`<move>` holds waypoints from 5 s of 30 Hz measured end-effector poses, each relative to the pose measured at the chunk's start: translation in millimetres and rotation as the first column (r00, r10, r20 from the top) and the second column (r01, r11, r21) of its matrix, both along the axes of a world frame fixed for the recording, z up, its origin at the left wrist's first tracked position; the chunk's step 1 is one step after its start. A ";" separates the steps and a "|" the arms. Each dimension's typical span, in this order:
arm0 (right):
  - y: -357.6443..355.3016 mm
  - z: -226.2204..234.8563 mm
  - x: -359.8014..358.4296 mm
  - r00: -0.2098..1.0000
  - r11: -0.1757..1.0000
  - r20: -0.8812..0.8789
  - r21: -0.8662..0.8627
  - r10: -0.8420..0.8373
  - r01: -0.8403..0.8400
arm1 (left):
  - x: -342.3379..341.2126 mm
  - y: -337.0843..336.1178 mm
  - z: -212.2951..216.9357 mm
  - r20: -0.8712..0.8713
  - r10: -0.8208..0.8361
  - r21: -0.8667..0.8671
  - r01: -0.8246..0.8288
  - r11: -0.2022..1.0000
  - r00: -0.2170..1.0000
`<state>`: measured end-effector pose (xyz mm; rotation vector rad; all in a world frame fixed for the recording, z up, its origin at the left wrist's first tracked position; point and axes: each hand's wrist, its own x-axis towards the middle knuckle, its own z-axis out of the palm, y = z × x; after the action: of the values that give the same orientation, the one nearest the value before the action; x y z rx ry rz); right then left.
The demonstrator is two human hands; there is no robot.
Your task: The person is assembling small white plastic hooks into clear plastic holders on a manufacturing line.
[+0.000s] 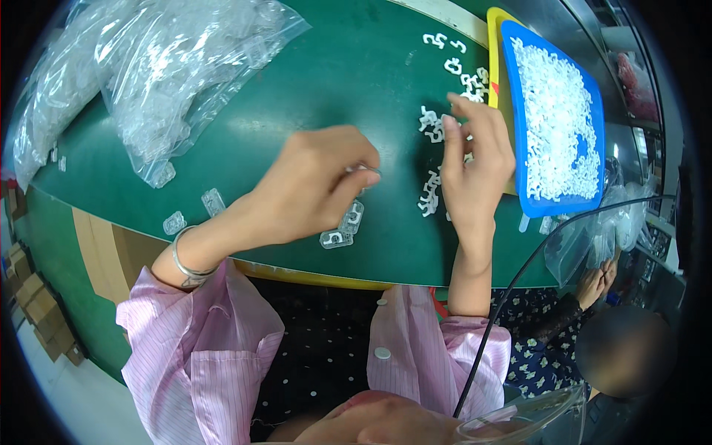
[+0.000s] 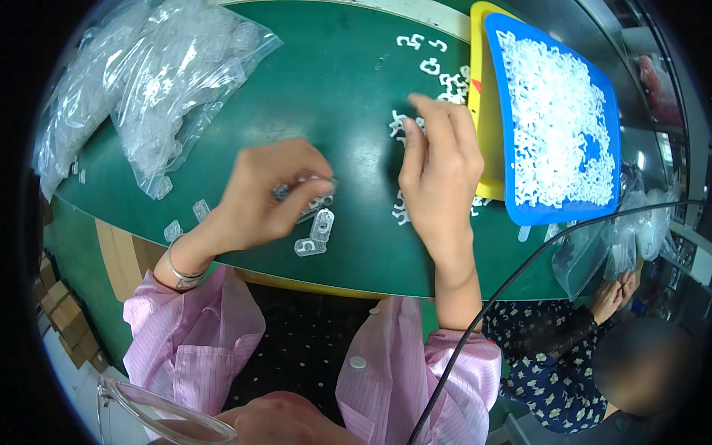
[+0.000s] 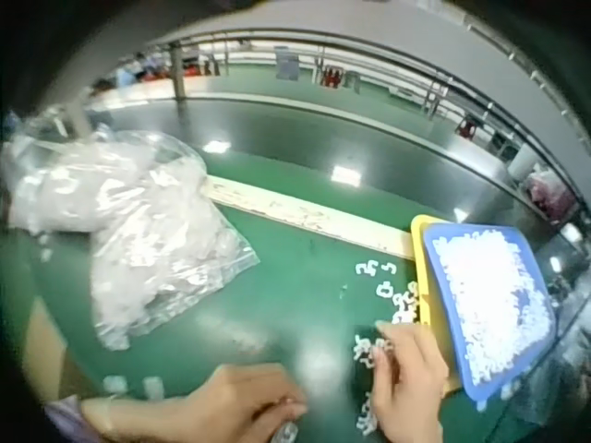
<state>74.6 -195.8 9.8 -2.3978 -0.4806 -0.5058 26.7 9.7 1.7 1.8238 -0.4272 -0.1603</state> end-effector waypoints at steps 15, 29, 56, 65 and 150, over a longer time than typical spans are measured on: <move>-9.1 -12.5 1.6 0.979 0.915 0.180 -0.372 -0.093 0.155 | -87.0 59.3 45.9 0.297 0.270 0.857 -0.381 0.348 0.916; -2.6 -8.3 9.0 0.976 0.997 0.205 -0.051 0.072 -0.063 | -38.1 43.4 26.1 -0.399 0.073 -0.536 -0.297 0.790 0.914; 11.8 6.3 -27.7 0.613 0.272 -0.375 0.927 0.696 0.259 | 7.9 -12.8 8.3 -0.512 -0.097 -0.452 -0.172 0.875 0.854; 8.6 4.6 -26.4 0.584 0.325 -0.383 0.923 0.715 0.207 | 16.0 -3.1 15.2 -0.554 -0.061 -0.512 -0.282 0.811 0.830; 11.5 28.5 -30.0 0.692 0.425 -0.326 0.904 0.644 0.030 | 11.9 -0.4 28.2 -0.539 -0.096 -0.569 -0.277 0.775 0.837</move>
<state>44.5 -184.3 38.3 -1.2353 -0.2558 0.2832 38.6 9.2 30.0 1.0516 0.0368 -0.4041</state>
